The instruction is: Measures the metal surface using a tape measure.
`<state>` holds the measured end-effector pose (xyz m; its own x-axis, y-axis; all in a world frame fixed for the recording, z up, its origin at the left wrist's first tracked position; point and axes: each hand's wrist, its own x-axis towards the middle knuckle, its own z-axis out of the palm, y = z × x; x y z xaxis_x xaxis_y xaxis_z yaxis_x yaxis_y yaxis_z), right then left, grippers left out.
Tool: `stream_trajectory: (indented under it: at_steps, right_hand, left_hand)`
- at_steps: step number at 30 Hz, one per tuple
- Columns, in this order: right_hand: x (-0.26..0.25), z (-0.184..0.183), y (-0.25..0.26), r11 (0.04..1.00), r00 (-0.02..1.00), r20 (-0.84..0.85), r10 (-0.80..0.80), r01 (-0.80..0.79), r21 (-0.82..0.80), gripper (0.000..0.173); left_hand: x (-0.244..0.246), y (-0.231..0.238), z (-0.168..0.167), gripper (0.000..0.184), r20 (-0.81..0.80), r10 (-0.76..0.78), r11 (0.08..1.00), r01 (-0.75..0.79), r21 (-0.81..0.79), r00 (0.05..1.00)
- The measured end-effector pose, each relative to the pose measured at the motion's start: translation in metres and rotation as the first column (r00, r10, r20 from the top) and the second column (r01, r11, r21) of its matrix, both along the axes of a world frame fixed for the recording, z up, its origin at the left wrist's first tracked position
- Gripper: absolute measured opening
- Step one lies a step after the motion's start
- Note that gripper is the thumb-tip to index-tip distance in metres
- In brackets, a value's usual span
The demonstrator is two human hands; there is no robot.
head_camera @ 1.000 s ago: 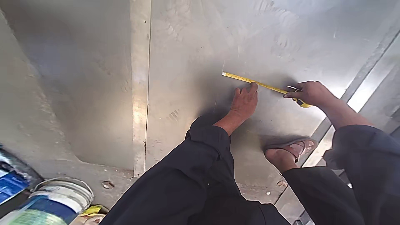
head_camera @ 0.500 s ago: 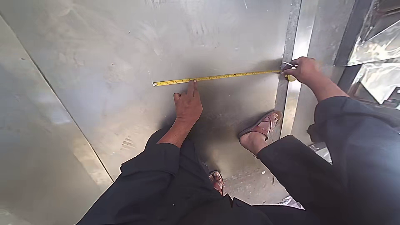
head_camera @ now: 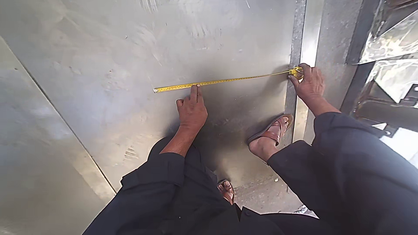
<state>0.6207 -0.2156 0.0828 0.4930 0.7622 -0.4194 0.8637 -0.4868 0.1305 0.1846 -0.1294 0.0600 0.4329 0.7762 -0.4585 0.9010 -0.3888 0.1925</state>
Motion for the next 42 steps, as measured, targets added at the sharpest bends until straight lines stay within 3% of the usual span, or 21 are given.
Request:
stream_trajectory:
  at_steps: [3, 8, 13, 17, 24, 29, 33, 36, 38, 42]
  right_hand:
    - [0.002, 0.007, 0.012, 0.989, 0.99, -0.063, -0.128, 0.123, -0.083, 0.064]
    - [0.008, 0.028, 0.057, 0.95, 0.992, -0.054, -0.11, 0.089, -0.301, 0.059]
    - [0.012, 0.029, 0.088, 0.915, 0.991, -0.019, -0.136, 0.118, -0.386, 0.053]
    - [0.018, 0.026, 0.09, 0.906, 0.971, -0.078, -0.226, 0.18, -0.383, 0.05]
    - [0.024, 0.024, 0.075, 0.893, 0.918, -0.106, -0.382, 0.338, -0.297, 0.072]
    - [0.019, 0.021, 0.064, 0.778, 0.72, -0.298, -0.626, 0.604, -0.173, 0.073]
    - [0.02, 0.023, 0.056, 0.617, 0.488, -0.47, -0.736, 0.769, -0.167, 0.055]
    - [0.025, 0.028, 0.052, 0.572, 0.363, -0.577, -0.732, 0.787, -0.23, 0.044]
    - [0.024, 0.028, 0.05, 0.58, 0.363, -0.592, -0.719, 0.783, -0.224, 0.036]
    - [0.018, 0.026, 0.053, 0.617, 0.479, -0.494, -0.726, 0.771, -0.157, 0.032]
  left_hand:
    - [0.0, -0.001, -0.002, 0.06, 0.003, 0.012, 1.0, -0.012, 0.007, 1.0]
    - [0.0, 0.0, -0.001, 0.06, 0.007, 0.022, 1.0, -0.022, 0.002, 1.0]
    - [0.0, -0.001, -0.001, 0.059, 0.023, 0.032, 0.999, -0.032, -0.004, 0.999]
    - [0.0, 0.0, 0.0, 0.059, 0.026, 0.033, 0.999, -0.033, -0.004, 0.999]
    - [-0.001, -0.001, -0.003, 0.06, 0.031, 0.021, 1.0, -0.021, 0.013, 0.999]
    - [-0.002, -0.001, -0.002, 0.059, 0.055, 0.022, 1.0, -0.023, 0.021, 0.998]
    - [-0.003, -0.002, -0.003, 0.06, 0.042, 0.019, 0.999, -0.02, 0.027, 0.999]
    - [-0.003, -0.001, -0.004, 0.06, 0.039, 0.017, 1.0, -0.018, 0.023, 0.999]
    - [-0.004, -0.002, -0.005, 0.061, 0.047, 0.017, 0.999, -0.018, 0.029, 0.999]
    - [-0.003, -0.001, -0.004, 0.061, 0.042, 0.017, 1.0, -0.018, 0.008, 0.999]
